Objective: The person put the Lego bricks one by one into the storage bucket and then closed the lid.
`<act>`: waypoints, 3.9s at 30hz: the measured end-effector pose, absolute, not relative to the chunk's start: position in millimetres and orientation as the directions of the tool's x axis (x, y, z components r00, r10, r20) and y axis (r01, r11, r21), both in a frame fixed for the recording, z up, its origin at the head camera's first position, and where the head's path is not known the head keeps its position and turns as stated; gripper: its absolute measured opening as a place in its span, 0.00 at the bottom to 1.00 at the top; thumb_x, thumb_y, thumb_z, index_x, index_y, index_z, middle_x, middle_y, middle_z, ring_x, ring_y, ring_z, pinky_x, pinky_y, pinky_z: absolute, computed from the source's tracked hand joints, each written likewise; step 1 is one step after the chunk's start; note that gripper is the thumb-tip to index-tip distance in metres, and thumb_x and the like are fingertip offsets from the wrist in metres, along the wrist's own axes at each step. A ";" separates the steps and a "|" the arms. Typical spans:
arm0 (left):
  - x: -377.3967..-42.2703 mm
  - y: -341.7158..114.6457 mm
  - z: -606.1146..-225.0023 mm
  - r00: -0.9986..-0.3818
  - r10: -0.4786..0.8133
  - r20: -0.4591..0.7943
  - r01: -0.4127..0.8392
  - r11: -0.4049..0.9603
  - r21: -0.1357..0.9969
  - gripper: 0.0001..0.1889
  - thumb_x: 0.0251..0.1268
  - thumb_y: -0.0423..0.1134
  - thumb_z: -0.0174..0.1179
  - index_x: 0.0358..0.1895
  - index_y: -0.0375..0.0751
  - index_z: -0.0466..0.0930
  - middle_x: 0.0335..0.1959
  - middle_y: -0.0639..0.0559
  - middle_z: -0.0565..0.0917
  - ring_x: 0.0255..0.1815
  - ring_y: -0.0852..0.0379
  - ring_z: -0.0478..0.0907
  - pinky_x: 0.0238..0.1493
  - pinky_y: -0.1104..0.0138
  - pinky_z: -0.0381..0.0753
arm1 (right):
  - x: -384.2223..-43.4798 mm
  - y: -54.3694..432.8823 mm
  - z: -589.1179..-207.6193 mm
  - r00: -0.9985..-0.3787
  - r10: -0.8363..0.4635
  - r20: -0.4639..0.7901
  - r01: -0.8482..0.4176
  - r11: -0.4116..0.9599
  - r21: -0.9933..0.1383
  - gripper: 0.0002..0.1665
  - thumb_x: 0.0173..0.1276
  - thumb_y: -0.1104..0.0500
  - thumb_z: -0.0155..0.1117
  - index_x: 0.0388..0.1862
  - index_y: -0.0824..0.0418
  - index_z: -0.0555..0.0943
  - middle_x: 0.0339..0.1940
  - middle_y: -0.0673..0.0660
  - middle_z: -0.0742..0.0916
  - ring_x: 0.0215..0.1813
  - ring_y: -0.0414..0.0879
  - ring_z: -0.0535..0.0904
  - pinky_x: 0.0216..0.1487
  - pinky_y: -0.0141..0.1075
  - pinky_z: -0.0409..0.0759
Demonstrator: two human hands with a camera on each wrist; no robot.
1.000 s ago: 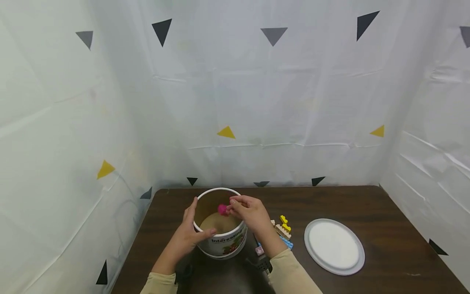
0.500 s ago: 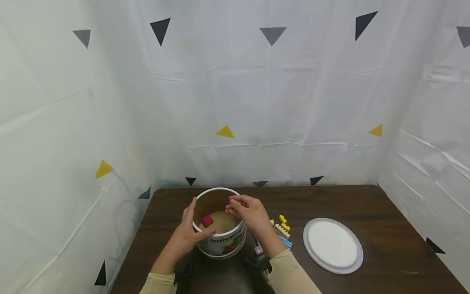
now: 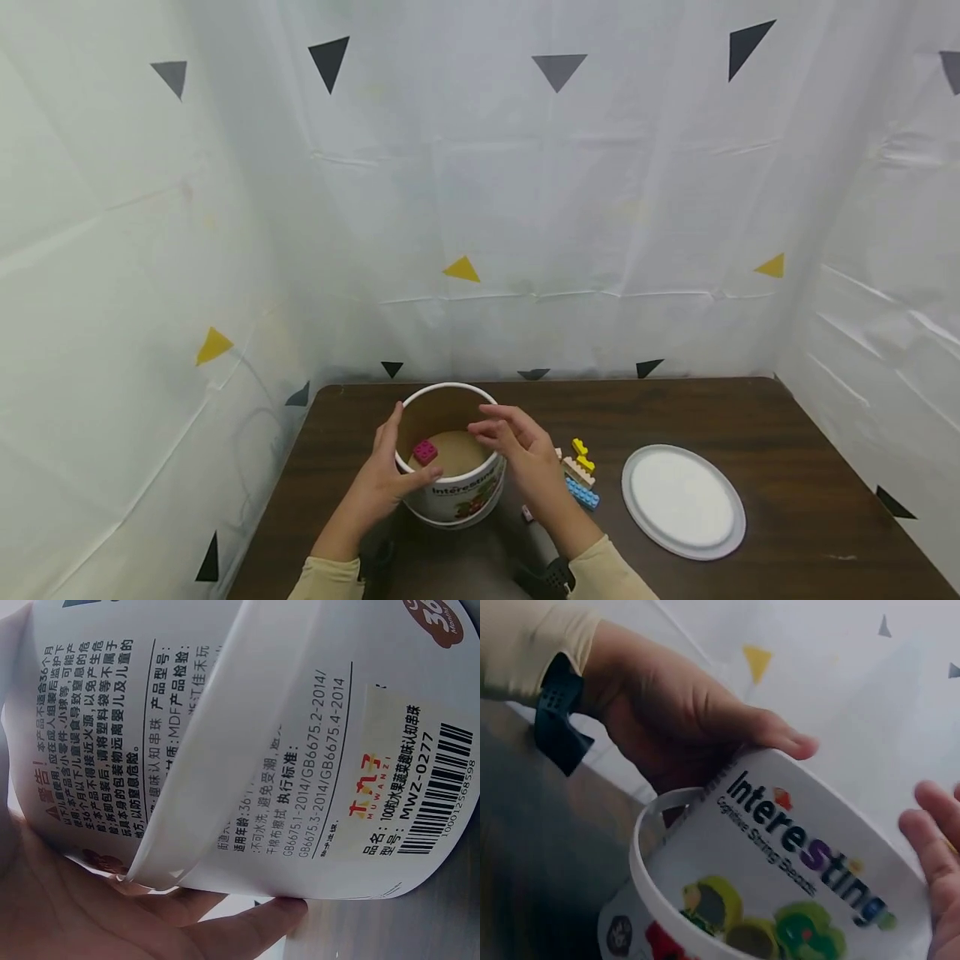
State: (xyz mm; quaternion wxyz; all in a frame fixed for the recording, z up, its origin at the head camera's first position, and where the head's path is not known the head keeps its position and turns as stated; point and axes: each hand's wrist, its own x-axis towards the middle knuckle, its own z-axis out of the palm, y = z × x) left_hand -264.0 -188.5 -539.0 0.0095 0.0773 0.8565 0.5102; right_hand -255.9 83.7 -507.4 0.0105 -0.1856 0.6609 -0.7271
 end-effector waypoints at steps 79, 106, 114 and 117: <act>-258.7 -195.8 -541.1 -0.990 0.135 0.048 0.103 0.437 0.894 0.65 0.62 0.58 0.79 0.92 0.62 0.37 0.89 0.44 0.52 0.84 0.31 0.62 0.79 0.31 0.64 | -226.3 199.9 -610.9 -0.972 0.024 0.232 -0.136 0.751 -0.646 0.21 0.65 0.65 0.81 0.57 0.57 0.90 0.42 0.52 0.85 0.41 0.42 0.74 0.43 0.35 0.76; -260.2 -195.9 -541.0 -0.990 0.130 0.056 0.108 0.435 0.894 0.65 0.63 0.57 0.79 0.91 0.64 0.37 0.90 0.43 0.51 0.85 0.31 0.61 0.79 0.31 0.63 | -225.8 197.4 -605.8 -0.968 0.132 0.212 -0.092 0.600 -0.795 0.17 0.72 0.61 0.78 0.59 0.56 0.90 0.43 0.52 0.87 0.39 0.37 0.79 0.40 0.30 0.80; -261.3 -193.8 -541.0 -0.989 0.137 0.057 0.112 0.437 0.893 0.65 0.62 0.59 0.79 0.92 0.63 0.37 0.90 0.42 0.51 0.84 0.31 0.62 0.79 0.31 0.65 | -227.1 192.4 -599.4 -0.965 0.233 0.119 -0.045 0.297 -0.954 0.19 0.73 0.57 0.78 0.60 0.60 0.88 0.53 0.60 0.92 0.47 0.37 0.84 0.50 0.27 0.82; -260.0 -195.0 -542.6 -0.989 0.133 0.058 0.111 0.438 0.892 0.66 0.61 0.60 0.79 0.92 0.62 0.38 0.89 0.42 0.52 0.84 0.31 0.62 0.79 0.32 0.64 | -224.7 186.8 -586.9 -0.973 0.222 0.062 -0.017 0.201 -0.979 0.21 0.73 0.52 0.79 0.60 0.58 0.88 0.52 0.59 0.91 0.48 0.40 0.85 0.50 0.28 0.83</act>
